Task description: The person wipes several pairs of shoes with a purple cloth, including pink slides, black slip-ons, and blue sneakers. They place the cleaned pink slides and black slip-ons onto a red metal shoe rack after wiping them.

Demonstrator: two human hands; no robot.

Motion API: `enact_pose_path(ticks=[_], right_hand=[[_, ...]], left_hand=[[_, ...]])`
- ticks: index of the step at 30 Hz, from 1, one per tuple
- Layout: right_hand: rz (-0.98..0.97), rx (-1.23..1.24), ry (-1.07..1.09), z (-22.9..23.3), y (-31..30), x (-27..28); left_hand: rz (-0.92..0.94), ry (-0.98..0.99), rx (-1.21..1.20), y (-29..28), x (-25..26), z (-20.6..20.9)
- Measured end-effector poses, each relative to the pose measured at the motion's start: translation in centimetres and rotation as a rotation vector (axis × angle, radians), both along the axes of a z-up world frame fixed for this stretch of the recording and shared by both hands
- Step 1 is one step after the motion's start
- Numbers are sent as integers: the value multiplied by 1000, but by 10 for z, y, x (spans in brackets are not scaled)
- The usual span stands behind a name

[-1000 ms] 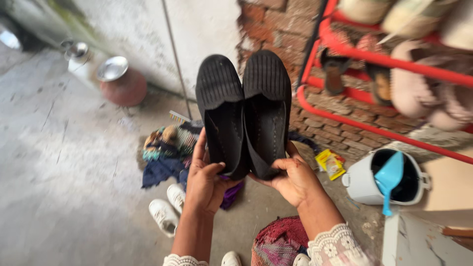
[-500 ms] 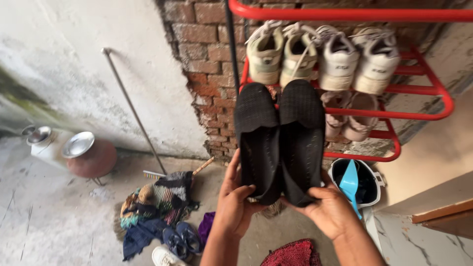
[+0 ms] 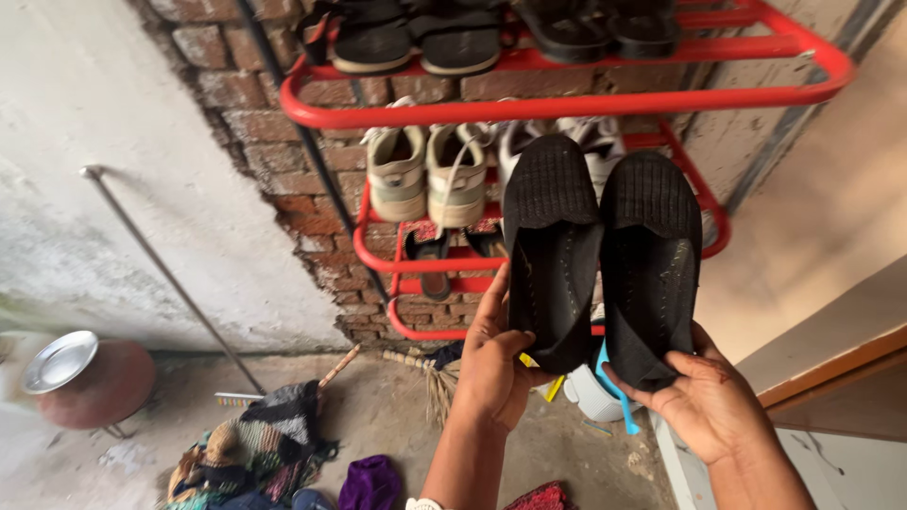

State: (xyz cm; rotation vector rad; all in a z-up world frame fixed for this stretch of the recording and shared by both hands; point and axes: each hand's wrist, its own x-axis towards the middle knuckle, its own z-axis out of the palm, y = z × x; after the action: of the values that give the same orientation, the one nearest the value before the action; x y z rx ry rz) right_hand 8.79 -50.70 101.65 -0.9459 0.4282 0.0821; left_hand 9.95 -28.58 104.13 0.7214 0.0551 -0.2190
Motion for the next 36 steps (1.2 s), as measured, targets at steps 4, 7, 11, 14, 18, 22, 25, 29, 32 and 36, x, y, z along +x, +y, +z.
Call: enact_pose_path(ticks=[4, 7, 11, 14, 18, 22, 25, 29, 32, 36], right_hand=[[-26, -78, 108, 2, -38, 30], [-1, -75, 131, -6, -67, 58], [122, -131, 47, -20, -100, 98], [158, -145, 36, -21, -115, 124], [161, -94, -3, -18, -123, 138], [180, -41, -13, -18, -127, 142], [181, -38, -2, -19, -128, 147], [193, -28, -44, -25, -122, 153], [158, -83, -27, -19, -113, 166], [141, -161, -61, -16, -116, 200]], left_hand=[[-28, 5, -19, -22, 21, 9], [-57, -12, -37, -41, 32, 11], [-77, -39, -35, -72, 50, 15], [-79, -30, -19, -93, 67, 18], [-51, -41, 20, -110, 80, 25], [-34, -68, 74, -113, 83, 32], [-22, -43, 61, -117, 84, 31], [3, -71, 14, -114, 85, 18], [15, -24, 92, -114, 91, 18], [31, -19, 90, -116, 95, 23]])
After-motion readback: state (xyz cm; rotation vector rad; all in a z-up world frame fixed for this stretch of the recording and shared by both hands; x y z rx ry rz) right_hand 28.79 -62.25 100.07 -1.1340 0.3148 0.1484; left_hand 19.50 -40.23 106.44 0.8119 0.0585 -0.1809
